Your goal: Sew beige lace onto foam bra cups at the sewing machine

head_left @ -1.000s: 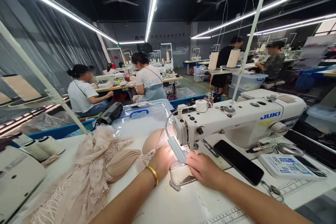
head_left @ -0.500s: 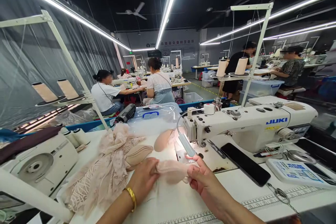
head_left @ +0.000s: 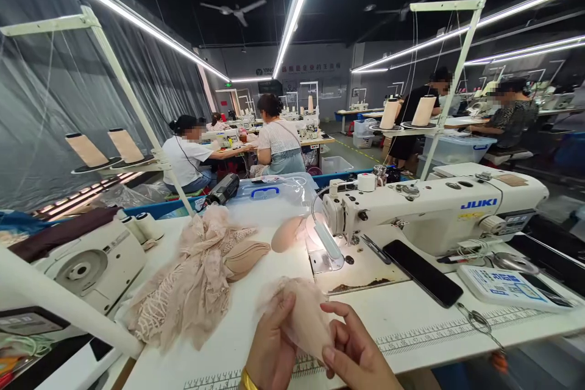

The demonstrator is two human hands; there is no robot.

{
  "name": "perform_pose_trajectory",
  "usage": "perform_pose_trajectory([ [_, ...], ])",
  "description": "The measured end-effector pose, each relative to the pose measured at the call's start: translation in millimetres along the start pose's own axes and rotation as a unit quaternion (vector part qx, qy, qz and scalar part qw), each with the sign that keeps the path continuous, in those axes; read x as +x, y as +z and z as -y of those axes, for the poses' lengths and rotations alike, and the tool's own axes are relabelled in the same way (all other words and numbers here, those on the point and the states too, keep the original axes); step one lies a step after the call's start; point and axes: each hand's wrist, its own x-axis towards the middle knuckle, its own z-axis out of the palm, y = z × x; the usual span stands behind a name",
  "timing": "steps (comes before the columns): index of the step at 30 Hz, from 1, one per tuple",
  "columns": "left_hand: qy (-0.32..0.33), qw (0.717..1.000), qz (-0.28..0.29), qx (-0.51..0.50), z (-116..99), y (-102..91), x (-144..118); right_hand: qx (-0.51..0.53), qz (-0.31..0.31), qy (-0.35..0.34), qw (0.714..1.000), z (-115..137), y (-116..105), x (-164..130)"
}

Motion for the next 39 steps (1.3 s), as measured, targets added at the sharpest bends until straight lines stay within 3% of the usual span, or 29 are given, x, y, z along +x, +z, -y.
perform_pose_trajectory([
  [3, 0.009, 0.998, 0.042, 0.048, -5, 12.3, -8, 0.021, 0.005, 0.035, 0.999, 12, -8, 1],
  [8, -0.001, 0.994, 0.084, 0.070, 0, 18.8, -11, 0.105, -0.097, 0.055, 0.988, 31, -22, 21],
  [14, -0.007, 0.994, 0.090, 0.058, 1, 16.5, -4, 0.133, -0.066, 0.055, 0.987, 27, -22, 18],
  [22, 0.030, 0.999, 0.009, 0.032, 4, 30.7, 0, 0.118, -0.083, 0.054, 0.988, 21, -24, 18],
  [30, 0.018, 0.999, 0.021, 0.025, 5, 39.1, 1, 0.130, -0.067, 0.042, 0.988, 21, -25, 20],
  [39, -0.006, 1.000, 0.014, 0.014, 5, 51.4, 6, 0.095, -0.099, 0.026, 0.990, 22, -22, 21],
])
